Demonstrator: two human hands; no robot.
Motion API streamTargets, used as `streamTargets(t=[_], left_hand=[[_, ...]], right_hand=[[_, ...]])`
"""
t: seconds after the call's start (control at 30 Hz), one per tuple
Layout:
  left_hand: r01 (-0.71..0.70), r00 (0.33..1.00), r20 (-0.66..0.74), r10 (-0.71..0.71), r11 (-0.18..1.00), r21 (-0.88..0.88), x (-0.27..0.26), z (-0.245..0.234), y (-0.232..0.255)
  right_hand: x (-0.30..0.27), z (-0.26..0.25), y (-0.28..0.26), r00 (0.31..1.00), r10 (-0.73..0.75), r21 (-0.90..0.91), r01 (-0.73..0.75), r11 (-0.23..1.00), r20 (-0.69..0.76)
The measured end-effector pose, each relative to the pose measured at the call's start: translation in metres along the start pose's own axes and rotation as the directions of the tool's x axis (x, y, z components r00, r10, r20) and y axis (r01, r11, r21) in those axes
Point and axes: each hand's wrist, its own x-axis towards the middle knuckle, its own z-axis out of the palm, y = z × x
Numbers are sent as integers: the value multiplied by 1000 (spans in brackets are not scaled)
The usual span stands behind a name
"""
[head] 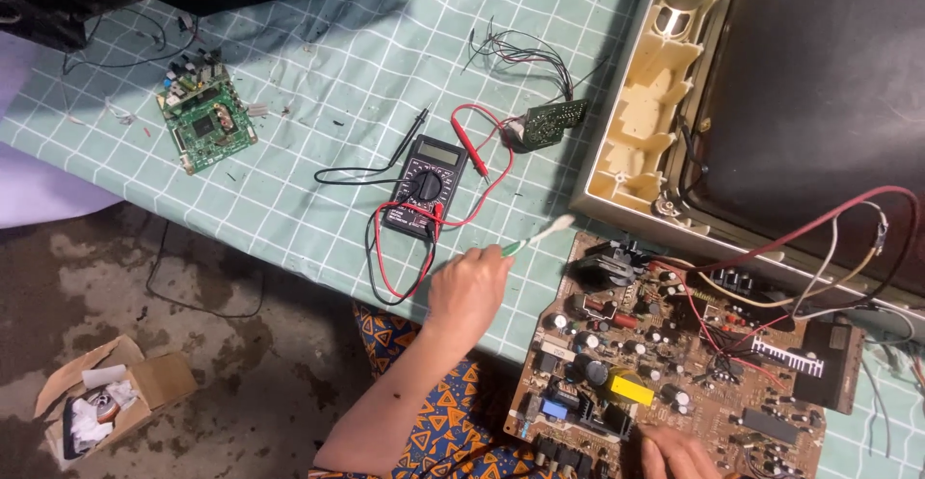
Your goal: A person is cleaning a large electronic circuit board from a television using a toothbrush to remove dust and debris.
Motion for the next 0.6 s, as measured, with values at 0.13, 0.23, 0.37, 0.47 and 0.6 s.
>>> streamTargets(t=[0.13, 0.23, 0.37, 0.47, 0.6], left_hand=[[-41, 989, 138, 50, 997, -67, -7, 0, 3], [-62, 993, 95, 70, 995, -81, -6, 10, 1], [-1, 1000, -23, 1, 1000, -23, -2, -4, -5], [-22, 994, 107, 31, 996, -83, -7, -8, 7], [-120, 987, 93, 130, 987, -106, -7, 8, 8]], right_hand=[[2, 0, -1, 992, -125, -33, 126, 992, 18], [1, -2, -4, 999, -28, -26, 29, 999, 32], [3, -8, -8, 996, 55, -27, -54, 998, 74], [3, -2, 2, 988, -155, -23, 155, 988, 22], [3, -3, -4, 999, 30, 65, -31, 997, 12]])
